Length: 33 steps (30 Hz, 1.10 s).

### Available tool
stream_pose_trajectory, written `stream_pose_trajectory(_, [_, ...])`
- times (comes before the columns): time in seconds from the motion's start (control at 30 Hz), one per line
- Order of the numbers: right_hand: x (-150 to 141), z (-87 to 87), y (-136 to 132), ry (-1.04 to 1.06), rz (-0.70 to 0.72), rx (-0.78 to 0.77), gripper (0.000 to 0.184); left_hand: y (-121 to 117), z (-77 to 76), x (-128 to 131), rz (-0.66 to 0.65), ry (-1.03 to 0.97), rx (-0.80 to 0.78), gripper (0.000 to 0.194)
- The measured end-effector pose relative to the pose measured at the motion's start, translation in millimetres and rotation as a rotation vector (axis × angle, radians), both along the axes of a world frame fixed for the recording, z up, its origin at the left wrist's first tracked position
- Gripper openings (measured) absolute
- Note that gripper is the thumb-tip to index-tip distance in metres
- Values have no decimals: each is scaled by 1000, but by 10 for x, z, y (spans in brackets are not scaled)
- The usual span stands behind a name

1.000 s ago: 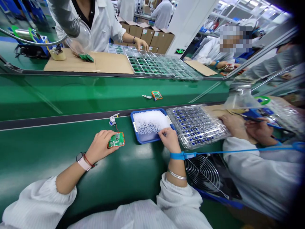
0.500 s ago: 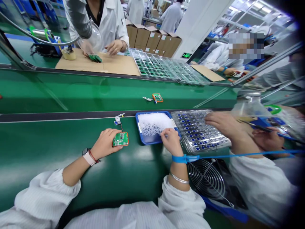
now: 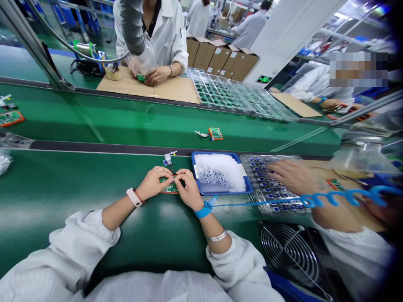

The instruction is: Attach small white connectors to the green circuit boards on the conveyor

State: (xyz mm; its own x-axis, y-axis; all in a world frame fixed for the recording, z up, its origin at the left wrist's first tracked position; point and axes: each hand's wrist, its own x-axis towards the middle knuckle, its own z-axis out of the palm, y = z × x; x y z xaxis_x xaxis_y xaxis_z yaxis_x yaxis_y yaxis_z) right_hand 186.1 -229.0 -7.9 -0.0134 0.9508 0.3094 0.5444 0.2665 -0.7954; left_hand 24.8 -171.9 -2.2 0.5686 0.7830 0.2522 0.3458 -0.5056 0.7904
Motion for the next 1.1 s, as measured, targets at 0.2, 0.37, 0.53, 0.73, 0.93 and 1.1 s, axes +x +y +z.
stream_pose_trajectory(0.2, [7, -46, 72, 5, 25, -47, 11, 53, 2, 22, -12, 53, 41, 10])
stream_pose_trajectory(0.37, [21, -73, 116, 29, 10, -120, 11, 74, 32, 54, -36, 102, 54, 12])
stream_pose_trajectory(0.53, [36, -92, 168, 12, 15, -154, 13, 107, 28, 61, -32, 143, 38, 13])
stream_pose_trajectory(0.73, [7, 40, 112, 46, -17, -95, 13, 78, 34, -22, 20, 189, 90, 12])
stream_pose_trajectory(0.93, [555, 314, -95, 20, -258, 137, 11, -79, 54, -199, -162, 307, 215, 70])
stream_pose_trajectory(1.1, [1336, 121, -239, -98, -575, 77, 13, 163, 268, -143, -144, 138, -113, 62])
